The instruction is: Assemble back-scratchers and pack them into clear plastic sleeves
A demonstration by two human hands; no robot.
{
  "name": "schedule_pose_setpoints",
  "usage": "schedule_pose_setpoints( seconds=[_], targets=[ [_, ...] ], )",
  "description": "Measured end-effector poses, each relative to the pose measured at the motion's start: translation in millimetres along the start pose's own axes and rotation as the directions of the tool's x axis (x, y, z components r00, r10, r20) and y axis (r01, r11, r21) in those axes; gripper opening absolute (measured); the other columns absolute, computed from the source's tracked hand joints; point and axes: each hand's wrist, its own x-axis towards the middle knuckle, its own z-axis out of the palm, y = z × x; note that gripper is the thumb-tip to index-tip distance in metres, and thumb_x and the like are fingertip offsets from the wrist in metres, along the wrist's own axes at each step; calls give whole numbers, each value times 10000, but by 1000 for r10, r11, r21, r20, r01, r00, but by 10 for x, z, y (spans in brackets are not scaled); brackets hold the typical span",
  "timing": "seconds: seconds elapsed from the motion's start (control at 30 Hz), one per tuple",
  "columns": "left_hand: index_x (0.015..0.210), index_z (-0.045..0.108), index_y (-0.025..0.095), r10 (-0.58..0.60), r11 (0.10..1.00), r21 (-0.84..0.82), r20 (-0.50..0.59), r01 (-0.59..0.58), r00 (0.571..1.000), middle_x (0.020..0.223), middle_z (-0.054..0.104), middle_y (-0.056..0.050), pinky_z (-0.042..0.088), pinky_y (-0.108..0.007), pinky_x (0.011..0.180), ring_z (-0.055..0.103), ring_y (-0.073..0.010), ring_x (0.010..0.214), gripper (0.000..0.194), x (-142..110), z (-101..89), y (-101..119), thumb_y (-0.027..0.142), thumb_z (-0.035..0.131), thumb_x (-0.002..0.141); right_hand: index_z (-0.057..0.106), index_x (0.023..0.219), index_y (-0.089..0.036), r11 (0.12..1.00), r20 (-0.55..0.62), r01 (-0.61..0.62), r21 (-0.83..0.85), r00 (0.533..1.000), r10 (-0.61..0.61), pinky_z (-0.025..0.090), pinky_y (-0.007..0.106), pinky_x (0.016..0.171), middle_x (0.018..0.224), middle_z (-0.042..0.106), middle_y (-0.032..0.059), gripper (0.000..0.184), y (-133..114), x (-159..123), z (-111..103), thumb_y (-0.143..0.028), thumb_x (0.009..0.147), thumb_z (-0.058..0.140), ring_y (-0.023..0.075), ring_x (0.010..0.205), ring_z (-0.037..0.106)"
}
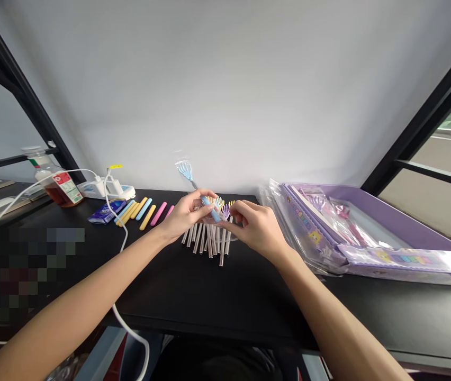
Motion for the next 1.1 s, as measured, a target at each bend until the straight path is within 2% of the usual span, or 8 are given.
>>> schedule_pose_setpoints(
  seconds=[0.1, 0.23, 0.43, 0.57, 0.73, 0.87, 1.0, 1.1],
  targets=[
    [1141, 626, 189, -3, 1000, -16, 3, 3, 1000, 931, 678, -55, 621, -329, 744, 708, -182, 824, 339, 8, -45, 30, 349, 744, 866, 624, 755, -224, 977, 91, -86, 197, 993, 69, 414, 317, 576, 690, 596, 22, 304, -87, 29, -44, -487, 822, 759, 151, 589, 489],
    [1140, 617, 206, -6, 997, -74, -43, 3, 999, 957, 701, -50, 605, -377, 784, 724, -210, 865, 338, 17, -118, 101, 314, 753, 850, 698, 907, -219, 815, 248, -258, 520, 958, 145, 491, 331, 639, 866, 646, 60, 225, -85, 60, -139, -440, 866, 707, 192, 735, 572],
    [1146, 605, 201, -43, 983, -183, -47, 33, 998, 946, 730, -52, 578, -370, 808, 726, -215, 881, 359, 16, -128, 139, 274, 761, 831, 767, 1017, -297, 828, 290, -187, 529, 957, 31, 525, 383, 793, 1233, 559, 84, 233, 24, 48, -201, -331, 790, 809, 244, 986, 589],
    [1149, 603, 204, -32, 980, -196, 1, 31, 999, 954, 725, -53, 585, -381, 832, 720, -200, 862, 366, -1, -60, 116, 297, 768, 836, 781, 791, -266, 863, 221, -130, 488, 975, 22, 515, 399, 799, 1084, 609, 103, 179, -32, 70, -157, -423, 747, 854, 309, 1106, 549],
    [1107, 607, 199, -15, 991, -132, 13, 17, 1000, 951, 664, -37, 603, -347, 790, 693, -178, 850, 352, -22, 17, 82, 313, 784, 825, 731, 770, -218, 827, 106, -223, 515, 975, 197, 492, 338, 687, 973, 591, 76, 299, -58, 92, -74, -509, 787, 802, 203, 830, 567],
    [1028, 587, 194, 58, 998, -34, 29, -57, 998, 996, 645, -44, 608, -303, 762, 677, -165, 873, 299, -33, 41, 80, 372, 757, 857, 659, 789, -201, 760, 146, -326, 562, 944, 296, 491, 329, 690, 793, 592, 33, 401, -49, 90, -49, -543, 711, 852, 180, 740, 552],
    [1062, 564, 203, 41, 999, 32, 71, -43, 997, 1033, 625, -55, 606, -286, 670, 676, -167, 845, 369, -47, 49, 93, 470, 731, 871, 669, 819, -186, 736, 202, -340, 585, 940, 273, 479, 326, 695, 795, 626, 36, 403, -75, 96, -63, -535, 721, 844, 171, 730, 554],
    [1085, 534, 204, 38, 998, 42, 110, -43, 993, 1047, 631, -52, 603, -284, 661, 677, -146, 785, 470, -47, 51, 65, 425, 825, 790, 668, 804, -181, 728, 227, -339, 596, 941, 252, 481, 323, 706, 825, 643, 43, 382, -78, 99, -44, -512, 730, 843, 174, 758, 577]
  ],
)
